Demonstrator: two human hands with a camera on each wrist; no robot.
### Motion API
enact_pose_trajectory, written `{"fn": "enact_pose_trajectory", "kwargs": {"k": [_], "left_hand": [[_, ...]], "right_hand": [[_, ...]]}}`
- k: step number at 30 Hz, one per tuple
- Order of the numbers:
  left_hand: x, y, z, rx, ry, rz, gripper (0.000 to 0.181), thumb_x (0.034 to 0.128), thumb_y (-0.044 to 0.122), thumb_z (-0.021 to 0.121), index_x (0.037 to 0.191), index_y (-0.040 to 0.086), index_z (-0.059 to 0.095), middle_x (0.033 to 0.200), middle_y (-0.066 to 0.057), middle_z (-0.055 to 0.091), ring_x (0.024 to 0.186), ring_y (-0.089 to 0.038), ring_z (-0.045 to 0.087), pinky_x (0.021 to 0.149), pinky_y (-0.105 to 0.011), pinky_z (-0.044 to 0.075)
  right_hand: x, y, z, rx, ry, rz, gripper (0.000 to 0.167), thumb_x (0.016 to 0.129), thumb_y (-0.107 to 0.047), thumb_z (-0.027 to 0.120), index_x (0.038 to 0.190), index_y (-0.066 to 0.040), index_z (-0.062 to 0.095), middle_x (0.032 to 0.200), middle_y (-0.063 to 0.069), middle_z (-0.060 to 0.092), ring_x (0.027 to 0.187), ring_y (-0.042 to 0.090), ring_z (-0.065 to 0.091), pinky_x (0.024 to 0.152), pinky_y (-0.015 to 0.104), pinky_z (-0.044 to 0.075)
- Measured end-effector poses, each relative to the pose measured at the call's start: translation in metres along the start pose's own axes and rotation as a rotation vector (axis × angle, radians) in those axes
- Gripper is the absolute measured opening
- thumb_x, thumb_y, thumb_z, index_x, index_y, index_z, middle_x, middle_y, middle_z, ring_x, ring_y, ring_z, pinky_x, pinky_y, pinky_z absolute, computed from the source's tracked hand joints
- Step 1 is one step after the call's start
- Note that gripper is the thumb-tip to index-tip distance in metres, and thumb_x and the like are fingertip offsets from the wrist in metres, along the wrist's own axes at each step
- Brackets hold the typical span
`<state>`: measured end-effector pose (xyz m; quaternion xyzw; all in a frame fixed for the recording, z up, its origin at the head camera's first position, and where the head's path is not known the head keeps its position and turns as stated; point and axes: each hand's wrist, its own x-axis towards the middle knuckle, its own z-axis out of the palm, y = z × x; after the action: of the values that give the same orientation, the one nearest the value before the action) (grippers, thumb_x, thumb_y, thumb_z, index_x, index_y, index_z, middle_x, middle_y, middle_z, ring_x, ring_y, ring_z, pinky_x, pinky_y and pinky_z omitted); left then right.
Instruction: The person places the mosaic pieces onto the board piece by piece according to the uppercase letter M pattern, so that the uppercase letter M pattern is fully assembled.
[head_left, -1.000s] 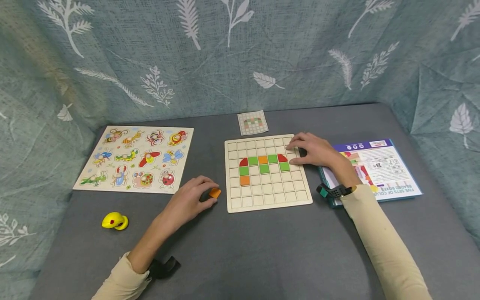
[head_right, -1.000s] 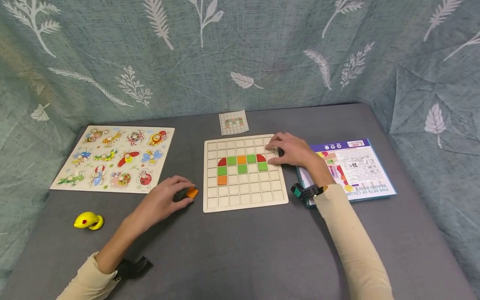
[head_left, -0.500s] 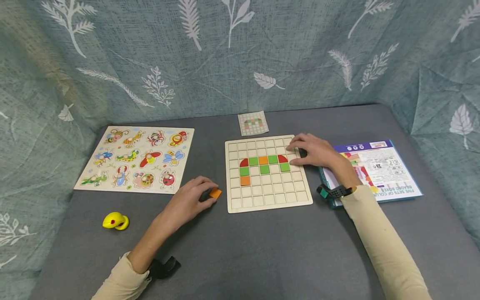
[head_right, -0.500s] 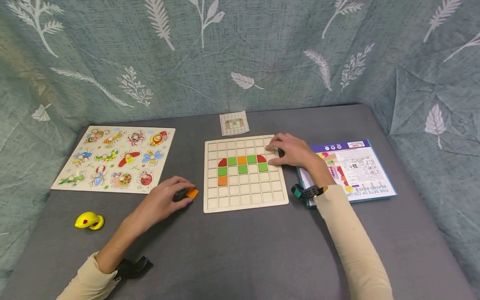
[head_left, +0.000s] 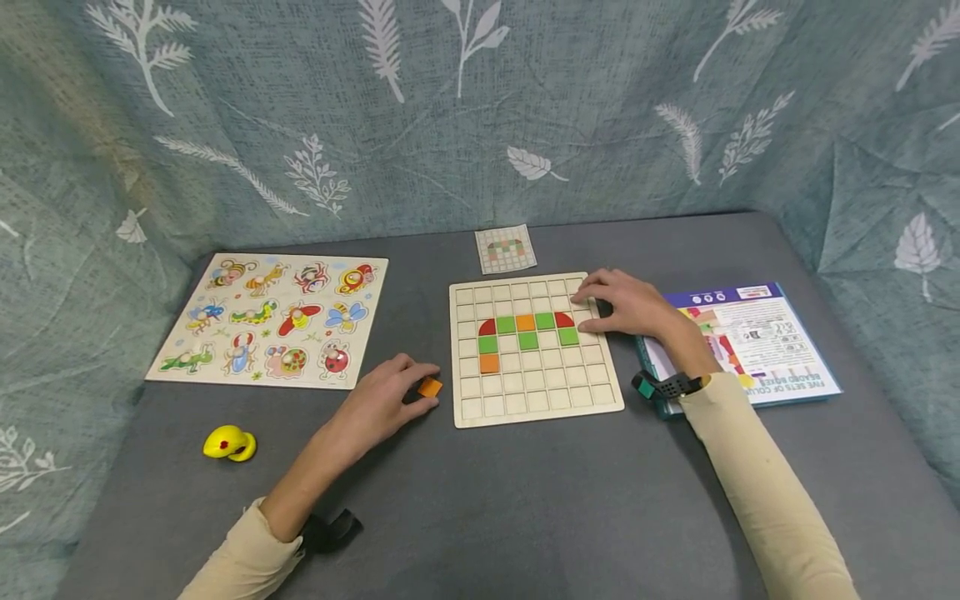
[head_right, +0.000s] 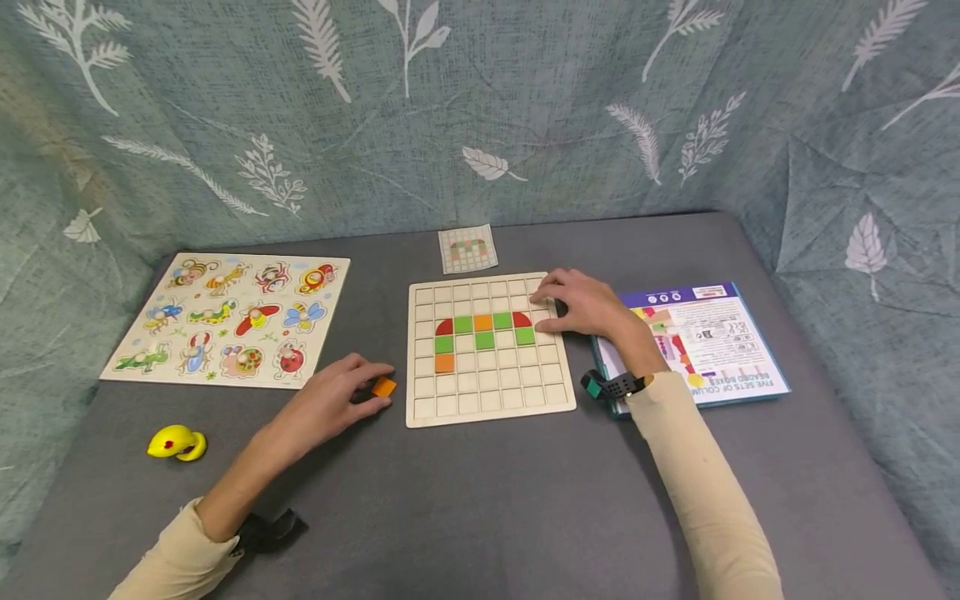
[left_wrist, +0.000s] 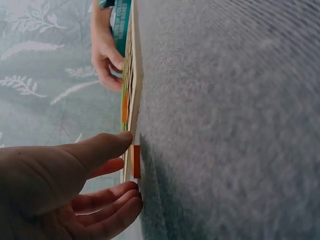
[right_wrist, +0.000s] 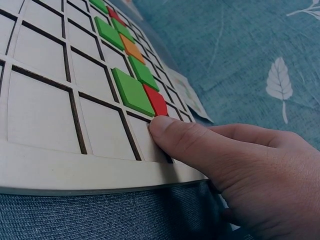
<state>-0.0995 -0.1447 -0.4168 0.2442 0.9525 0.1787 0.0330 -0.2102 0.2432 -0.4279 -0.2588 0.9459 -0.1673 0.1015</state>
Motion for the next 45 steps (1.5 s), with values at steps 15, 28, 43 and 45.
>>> {"fn": "enact_pose_trajectory", "kwargs": {"k": [15, 28, 43, 45], "left_hand": [[0.010, 0.006, -0.008, -0.049, -0.098, 0.008, 0.032, 0.0838, 0.012, 0.075, 0.115, 0.009, 0.068, 0.098, -0.007, 0.058, 0.077, -0.013, 0.049, 0.066, -0.025, 0.041], [0.087, 0.073, 0.013, -0.116, -0.119, 0.321, 0.024, 0.0875, 0.008, 0.066, 0.111, 0.011, 0.069, 0.099, -0.004, 0.059, 0.081, -0.012, 0.051, 0.067, -0.022, 0.044], [0.136, 0.110, 0.041, 0.047, -0.099, 0.499, 0.012, 0.0900, 0.015, 0.066, 0.102, 0.015, 0.068, 0.094, -0.001, 0.063, 0.081, -0.013, 0.056, 0.065, -0.022, 0.047], [0.137, 0.111, 0.043, 0.059, -0.096, 0.502, 0.011, 0.0906, 0.015, 0.066, 0.101, 0.015, 0.068, 0.095, -0.001, 0.064, 0.085, -0.014, 0.057, 0.068, -0.023, 0.049]], "right_hand": [[0.001, 0.001, 0.000, -0.003, -0.014, -0.001, 0.051, 0.086, -0.047, 0.069, 0.129, -0.019, 0.062, 0.139, 0.009, 0.048, 0.129, 0.033, 0.043, 0.098, 0.059, 0.041], [0.000, -0.001, -0.001, -0.020, -0.005, 0.013, 0.051, 0.086, -0.047, 0.070, 0.129, -0.020, 0.062, 0.138, 0.008, 0.050, 0.128, 0.031, 0.045, 0.098, 0.058, 0.043], [0.000, -0.001, 0.001, -0.004, 0.036, -0.025, 0.049, 0.085, -0.043, 0.072, 0.127, -0.020, 0.063, 0.136, 0.007, 0.051, 0.126, 0.030, 0.046, 0.095, 0.056, 0.045], [-0.001, 0.000, 0.000, -0.004, 0.031, -0.023, 0.049, 0.085, -0.043, 0.072, 0.128, -0.019, 0.063, 0.136, 0.007, 0.050, 0.126, 0.030, 0.046, 0.096, 0.056, 0.044]]}}
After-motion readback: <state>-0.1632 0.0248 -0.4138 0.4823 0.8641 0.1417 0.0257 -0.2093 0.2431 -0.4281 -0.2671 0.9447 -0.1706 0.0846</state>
